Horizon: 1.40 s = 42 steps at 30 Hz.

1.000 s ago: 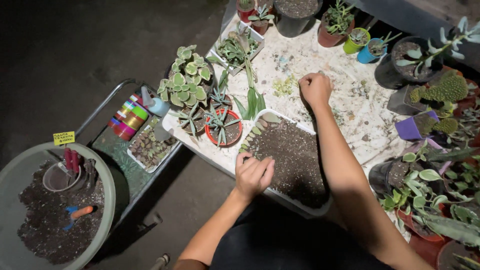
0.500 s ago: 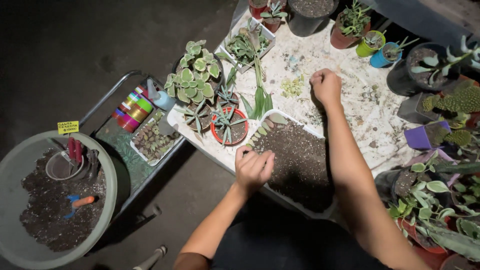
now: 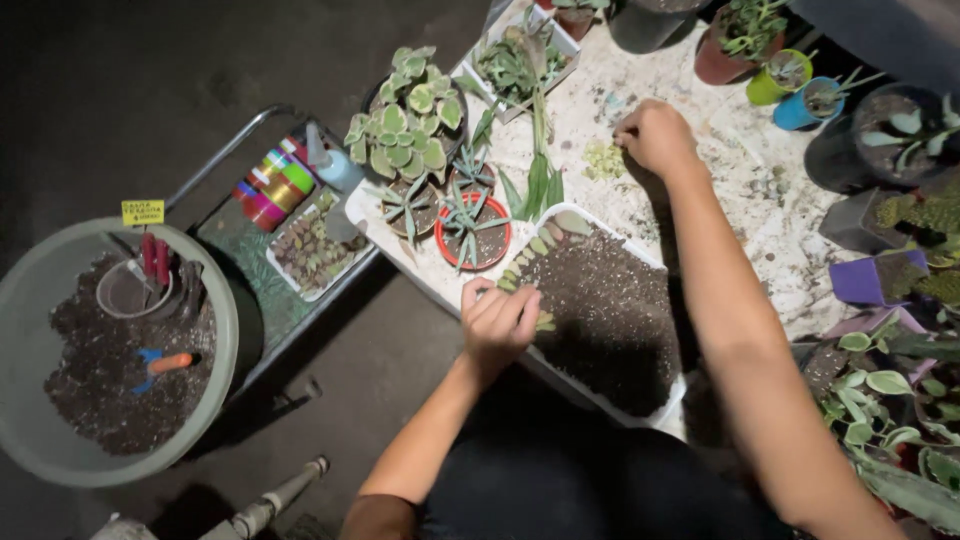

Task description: Planting succulent leaves into a tray of soil for propagation

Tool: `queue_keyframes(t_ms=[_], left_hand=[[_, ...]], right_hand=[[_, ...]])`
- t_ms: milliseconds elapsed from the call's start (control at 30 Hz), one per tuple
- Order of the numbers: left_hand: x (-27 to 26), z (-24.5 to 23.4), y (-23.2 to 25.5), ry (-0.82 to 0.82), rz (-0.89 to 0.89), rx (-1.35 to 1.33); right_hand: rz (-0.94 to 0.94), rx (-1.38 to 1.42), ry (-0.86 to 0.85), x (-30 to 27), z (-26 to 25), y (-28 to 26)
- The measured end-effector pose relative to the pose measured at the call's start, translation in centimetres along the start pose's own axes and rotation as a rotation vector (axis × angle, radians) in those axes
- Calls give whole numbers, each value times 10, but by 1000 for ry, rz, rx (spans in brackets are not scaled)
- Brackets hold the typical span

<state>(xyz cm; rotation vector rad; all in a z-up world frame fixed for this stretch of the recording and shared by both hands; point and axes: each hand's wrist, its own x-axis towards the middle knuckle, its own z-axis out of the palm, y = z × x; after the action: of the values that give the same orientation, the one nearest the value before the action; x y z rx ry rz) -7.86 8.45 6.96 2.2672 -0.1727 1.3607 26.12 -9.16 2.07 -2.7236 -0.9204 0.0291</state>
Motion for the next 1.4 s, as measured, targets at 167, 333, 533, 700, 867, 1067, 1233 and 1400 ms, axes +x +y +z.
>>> queue_keyframes(t_ms=[167, 333, 533, 700, 867, 1067, 1233, 1400], left_hand=[[15, -30, -2, -31, -31, 58], [14, -56, -5, -85, -105, 116], [14, -73, -8, -21, -147, 127], [11, -76, -13, 3, -441, -50], [34, -52, -9, -69, -553, -369], [39, 41, -16, -438, -723, -794], [12, 116, -14, -598, -1054, -1214], [14, 86, 16, -713, -1503, -1311]], right_hand=[[-135, -168, -76, 16, 21, 23], [-179, -164, -144, 9, 10, 15], [-217, -298, -149, -5, -3, 1], [49, 459, 456, -18, -2, 13], [383, 841, 497, -65, -40, -39], [307, 843, 225, -142, -60, -118], [322, 890, 244, -181, -29, -129], [471, 591, 193, -216, -28, -156]])
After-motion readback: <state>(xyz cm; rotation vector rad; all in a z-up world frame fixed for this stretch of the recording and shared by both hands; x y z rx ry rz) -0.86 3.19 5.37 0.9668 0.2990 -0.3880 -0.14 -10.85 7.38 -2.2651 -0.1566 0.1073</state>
